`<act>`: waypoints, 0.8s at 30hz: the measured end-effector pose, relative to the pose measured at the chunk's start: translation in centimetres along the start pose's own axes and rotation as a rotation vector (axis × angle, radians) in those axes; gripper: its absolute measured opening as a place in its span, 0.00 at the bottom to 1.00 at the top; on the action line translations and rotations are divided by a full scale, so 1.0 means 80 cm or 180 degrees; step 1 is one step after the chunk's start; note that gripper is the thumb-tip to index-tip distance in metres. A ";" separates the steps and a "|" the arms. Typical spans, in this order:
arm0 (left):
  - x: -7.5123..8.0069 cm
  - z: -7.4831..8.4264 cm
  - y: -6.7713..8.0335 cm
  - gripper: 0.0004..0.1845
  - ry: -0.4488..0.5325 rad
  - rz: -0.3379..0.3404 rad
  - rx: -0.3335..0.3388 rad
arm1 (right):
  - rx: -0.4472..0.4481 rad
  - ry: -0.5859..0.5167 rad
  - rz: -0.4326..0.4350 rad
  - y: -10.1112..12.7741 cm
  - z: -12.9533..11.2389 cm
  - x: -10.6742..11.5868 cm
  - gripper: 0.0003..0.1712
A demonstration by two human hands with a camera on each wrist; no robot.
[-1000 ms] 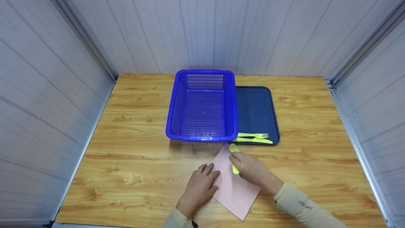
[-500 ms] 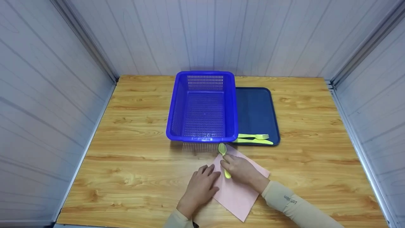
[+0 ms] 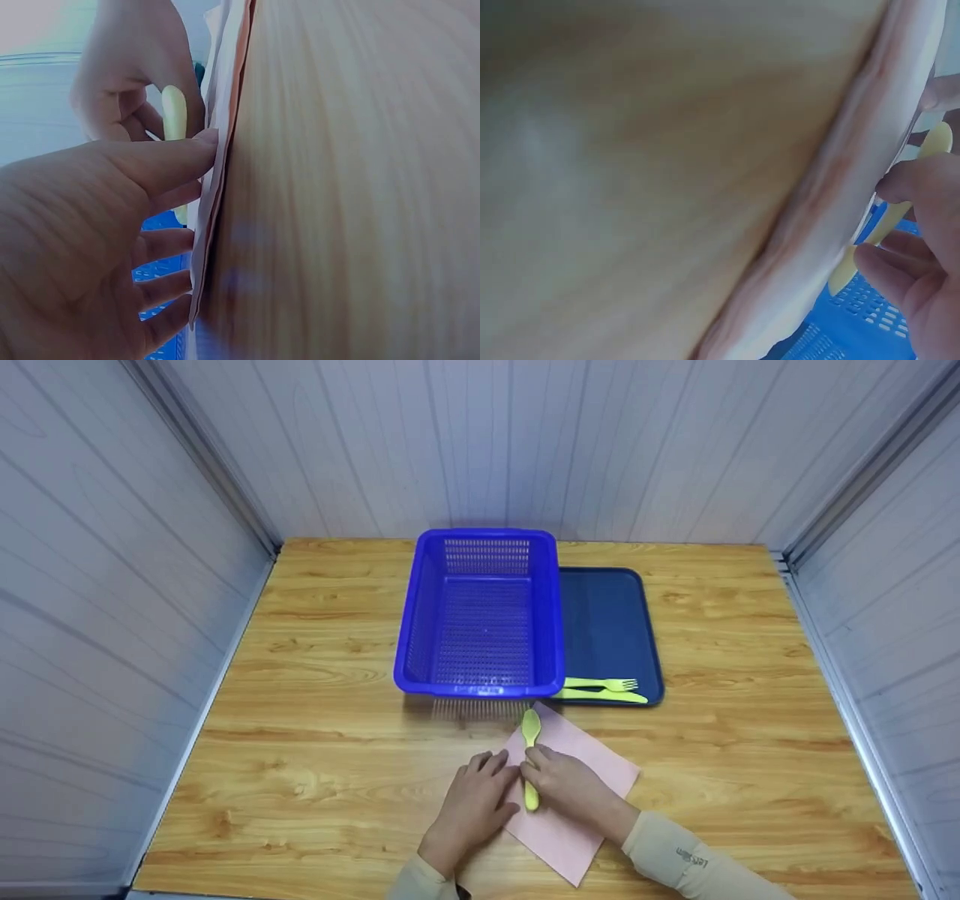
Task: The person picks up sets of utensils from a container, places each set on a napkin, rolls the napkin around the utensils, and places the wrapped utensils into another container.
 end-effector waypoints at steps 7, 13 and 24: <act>-0.002 -0.002 0.000 0.34 -0.0016 -0.0088 0.0063 | -0.0240 -0.0479 -0.0113 0.003 0.003 0.002 0.14; -0.001 -0.002 0.001 0.33 -0.0016 -0.0019 0.0051 | -0.1400 -0.1171 -0.0145 0.000 0.021 0.008 0.17; 0.002 -0.002 0.001 0.33 0.0099 0.0145 0.0005 | -0.2111 -0.0894 -0.0204 -0.011 -0.005 0.004 0.24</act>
Point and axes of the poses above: each hand's wrist, its own y-axis away from the middle knuckle, its own x-axis out of the back of the hand, z = x × y, the point moved 8 cm from there along -y, towards the middle knuckle, and after that the axes turned 5 degrees about -z, right-handed, at the moved point
